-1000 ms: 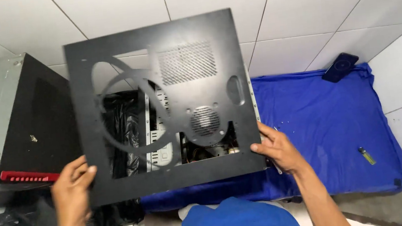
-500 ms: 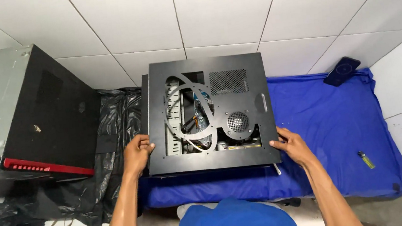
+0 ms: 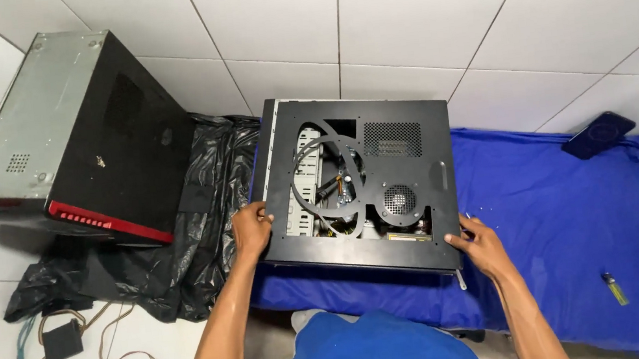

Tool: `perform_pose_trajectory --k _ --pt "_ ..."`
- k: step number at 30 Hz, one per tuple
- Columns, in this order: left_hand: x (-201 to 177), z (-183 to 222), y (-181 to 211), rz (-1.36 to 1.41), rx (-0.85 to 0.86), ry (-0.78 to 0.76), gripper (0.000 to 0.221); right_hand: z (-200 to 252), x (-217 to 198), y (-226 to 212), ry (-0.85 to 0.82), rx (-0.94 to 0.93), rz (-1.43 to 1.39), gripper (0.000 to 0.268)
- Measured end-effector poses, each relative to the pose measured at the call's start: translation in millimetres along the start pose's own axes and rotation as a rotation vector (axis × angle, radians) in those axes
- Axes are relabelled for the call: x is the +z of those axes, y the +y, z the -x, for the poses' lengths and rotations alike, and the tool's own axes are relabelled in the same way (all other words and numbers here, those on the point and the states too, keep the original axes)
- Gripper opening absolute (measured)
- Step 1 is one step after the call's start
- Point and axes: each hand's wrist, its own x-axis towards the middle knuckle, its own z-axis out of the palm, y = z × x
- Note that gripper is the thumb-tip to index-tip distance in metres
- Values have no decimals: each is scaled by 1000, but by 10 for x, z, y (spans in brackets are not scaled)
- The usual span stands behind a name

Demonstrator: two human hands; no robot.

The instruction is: Reassembling a desktop computer by installing the DVD drive, power supply unit, and side panel, and securing them with screws.

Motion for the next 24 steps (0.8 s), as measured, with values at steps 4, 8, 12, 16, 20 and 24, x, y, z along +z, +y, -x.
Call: perform_pose_trajectory --k 4,8,12,16,20,24 --pt "-32 -34 35 -24 28 24 31 -178 101 273 29 -15 25 67" --pt "19 -23 74 -69 43 66 35 -227 93 250 41 -37 120 66" --pt "75 80 155 -172 91 133 43 -129 104 139 37 -43 209 66" --pt "210 94 62 -274 71 174 56 -42 152 -3 63 -38 148 68" --pt "117 63 31 -344 -84 77 77 -12 169 -64 56 -32 80 69" --pt "115 -115 -420 48 -313 -178 75 -20 177 -50 50 -155 190 65"
